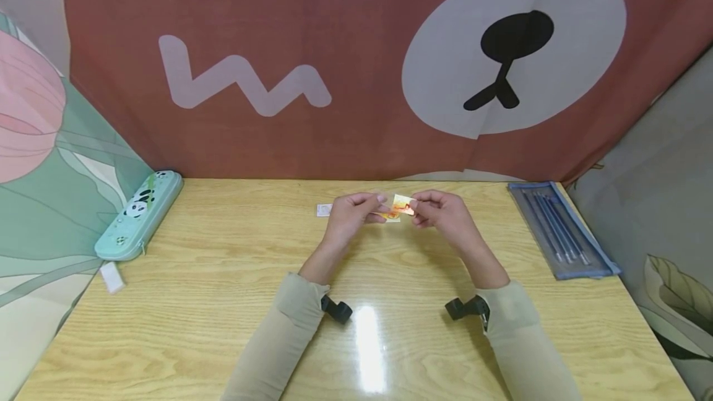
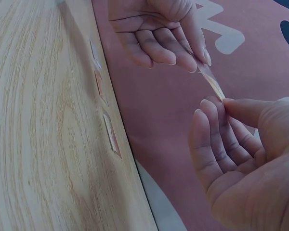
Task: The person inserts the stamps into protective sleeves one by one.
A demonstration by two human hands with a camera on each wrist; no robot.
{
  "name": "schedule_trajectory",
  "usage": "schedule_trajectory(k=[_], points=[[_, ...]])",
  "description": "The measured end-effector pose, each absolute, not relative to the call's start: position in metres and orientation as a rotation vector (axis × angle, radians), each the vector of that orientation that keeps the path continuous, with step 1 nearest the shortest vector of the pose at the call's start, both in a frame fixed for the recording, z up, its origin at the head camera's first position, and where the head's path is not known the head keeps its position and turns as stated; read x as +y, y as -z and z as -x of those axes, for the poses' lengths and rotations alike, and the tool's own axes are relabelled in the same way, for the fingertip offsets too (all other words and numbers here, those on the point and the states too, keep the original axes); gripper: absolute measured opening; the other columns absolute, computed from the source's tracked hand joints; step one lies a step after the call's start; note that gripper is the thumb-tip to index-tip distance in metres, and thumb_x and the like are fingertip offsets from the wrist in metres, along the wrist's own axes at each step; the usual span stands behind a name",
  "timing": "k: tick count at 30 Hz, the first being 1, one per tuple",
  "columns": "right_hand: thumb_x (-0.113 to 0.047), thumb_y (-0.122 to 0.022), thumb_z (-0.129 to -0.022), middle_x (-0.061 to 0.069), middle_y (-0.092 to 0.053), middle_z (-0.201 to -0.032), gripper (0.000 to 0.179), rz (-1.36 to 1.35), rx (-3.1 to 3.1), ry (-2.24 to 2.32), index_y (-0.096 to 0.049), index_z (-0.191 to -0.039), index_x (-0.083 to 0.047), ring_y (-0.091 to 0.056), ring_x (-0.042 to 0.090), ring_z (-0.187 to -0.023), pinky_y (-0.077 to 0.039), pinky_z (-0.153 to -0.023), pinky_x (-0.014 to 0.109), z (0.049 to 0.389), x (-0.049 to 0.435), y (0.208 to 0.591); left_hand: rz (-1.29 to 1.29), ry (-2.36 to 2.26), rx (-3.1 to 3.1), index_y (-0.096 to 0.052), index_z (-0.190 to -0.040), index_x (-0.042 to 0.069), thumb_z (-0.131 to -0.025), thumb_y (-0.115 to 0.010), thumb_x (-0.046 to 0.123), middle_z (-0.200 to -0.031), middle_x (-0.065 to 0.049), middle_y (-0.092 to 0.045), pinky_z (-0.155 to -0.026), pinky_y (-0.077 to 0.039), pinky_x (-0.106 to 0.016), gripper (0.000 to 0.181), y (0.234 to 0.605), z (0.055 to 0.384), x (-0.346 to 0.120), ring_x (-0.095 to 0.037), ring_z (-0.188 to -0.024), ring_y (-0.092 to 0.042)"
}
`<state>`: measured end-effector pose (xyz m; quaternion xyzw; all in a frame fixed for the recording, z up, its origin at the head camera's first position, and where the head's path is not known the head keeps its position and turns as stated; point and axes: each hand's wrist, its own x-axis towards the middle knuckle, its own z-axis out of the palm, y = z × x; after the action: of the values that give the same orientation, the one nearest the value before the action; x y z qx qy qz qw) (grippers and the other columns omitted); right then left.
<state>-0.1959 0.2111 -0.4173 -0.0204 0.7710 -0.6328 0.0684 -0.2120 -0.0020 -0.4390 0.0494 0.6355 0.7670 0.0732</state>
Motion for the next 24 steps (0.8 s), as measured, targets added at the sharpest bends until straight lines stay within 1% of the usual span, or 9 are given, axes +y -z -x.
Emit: schedule_trajectory(k=[2, 4, 7, 9, 11, 14, 17, 20, 24], points=[[-0.019, -0.065, -0.100, -0.003, -0.070, -0.079, 0.032, 0.044, 2.329, 1.913, -0.065, -0.120, 0.007, -0.068, 0.008, -0.071, -0.064, -0.073, 0.033, 0.1960, 0.2113, 0.4178, -0.156, -2.269, 1.926, -0.076, -0.108, -0.002, -0.095, -0.073, 0.019, -0.090, -0.014, -0.079, -0.078, -0.065, -0.037, 0.025, 0.4392, 0.2116, -0.0014, -0.020, -0.070, -0.076], [-0.020, -0.064, -0.101, -0.003, -0.070, -0.080, 0.032, 0.031, 2.340, 1.914, -0.065, -0.120, 0.005, -0.069, 0.008, -0.071, -0.064, -0.073, 0.031, 0.1963, 0.2118, 0.4184, -0.162, -2.245, 1.930, -0.075, -0.110, -0.002, -0.096, -0.072, 0.019, -0.093, -0.016, -0.079, -0.078, -0.065, -0.037, 0.026, 0.4393, 0.2117, -0.0005, -0.021, -0.072, -0.077], [-0.023, -0.063, -0.102, 0.004, -0.072, -0.087, 0.033, 0.028, 2.356, 1.909, -0.066, -0.120, 0.005, -0.069, 0.009, -0.072, -0.063, -0.071, 0.027, 0.1967, 0.2125, 0.4193, -0.154, -2.220, 1.921, -0.075, -0.113, -0.001, -0.096, -0.071, 0.018, -0.100, -0.018, -0.078, -0.078, -0.065, -0.036, 0.026, 0.4380, 0.2115, 0.0011, -0.033, -0.084, -0.077], [-0.024, -0.063, -0.102, 0.008, -0.072, -0.092, 0.034, 0.022, 2.361, 1.909, -0.066, -0.120, 0.004, -0.069, 0.009, -0.073, -0.063, -0.073, 0.028, 0.1968, 0.2129, 0.4197, -0.147, -2.216, 1.900, -0.074, -0.116, 0.000, -0.096, -0.071, 0.018, -0.106, -0.017, -0.077, -0.078, -0.065, -0.035, 0.027, 0.4371, 0.2116, 0.0016, -0.041, -0.094, -0.075], [-0.025, -0.064, -0.102, 0.009, -0.072, -0.095, 0.034, 0.019, 2.358, 1.915, -0.066, -0.120, 0.004, -0.069, 0.010, -0.074, -0.064, -0.075, 0.030, 0.1970, 0.2134, 0.4198, -0.145, -2.202, 1.898, -0.073, -0.119, 0.003, -0.096, -0.071, 0.020, -0.107, -0.018, -0.077, -0.079, -0.065, -0.035, 0.028, 0.4364, 0.2115, 0.0014, -0.044, -0.098, -0.073], [-0.026, -0.064, -0.101, 0.001, -0.071, -0.092, 0.035, 0.012, 2.352, 1.929, -0.066, -0.119, 0.004, -0.069, 0.010, -0.074, -0.064, -0.078, 0.035, 0.1975, 0.2139, 0.4199, -0.185, -2.167, 1.917, -0.069, -0.127, 0.007, -0.098, -0.070, 0.026, -0.107, -0.021, -0.076, -0.079, -0.065, -0.036, 0.035, 0.4362, 0.2122, 0.0000, -0.039, -0.091, -0.076], [-0.026, -0.064, -0.102, -0.005, -0.070, -0.087, 0.035, 0.007, 2.338, 1.951, -0.066, -0.119, 0.004, -0.069, 0.009, -0.073, -0.064, -0.079, 0.036, 0.1974, 0.2141, 0.4193, -0.263, -2.123, 1.942, -0.062, -0.137, 0.011, -0.098, -0.069, 0.027, -0.109, -0.022, -0.075, -0.080, -0.064, -0.038, 0.043, 0.4352, 0.2125, -0.0023, -0.030, -0.080, -0.077], [-0.026, -0.064, -0.102, -0.007, -0.069, -0.085, 0.036, 0.005, 2.321, 1.975, -0.065, -0.119, 0.005, -0.068, 0.008, -0.073, -0.064, -0.078, 0.034, 0.1962, 0.2143, 0.4182, -0.328, -2.084, 1.958, -0.057, -0.143, 0.021, -0.094, -0.072, 0.020, -0.115, -0.017, -0.074, -0.081, -0.064, -0.038, 0.051, 0.4336, 0.2125, -0.0041, -0.025, -0.082, -0.076], [-0.026, -0.064, -0.102, -0.007, -0.069, -0.085, 0.035, 0.000, 2.296, 2.004, -0.065, -0.119, 0.005, -0.068, 0.007, -0.072, -0.063, -0.075, 0.029, 0.1951, 0.2150, 0.4168, -0.396, -2.008, 2.030, -0.052, -0.144, 0.036, -0.090, -0.076, 0.013, -0.121, -0.012, -0.071, -0.081, -0.063, -0.036, 0.064, 0.4327, 0.2126, -0.0054, -0.036, -0.093, -0.073]])
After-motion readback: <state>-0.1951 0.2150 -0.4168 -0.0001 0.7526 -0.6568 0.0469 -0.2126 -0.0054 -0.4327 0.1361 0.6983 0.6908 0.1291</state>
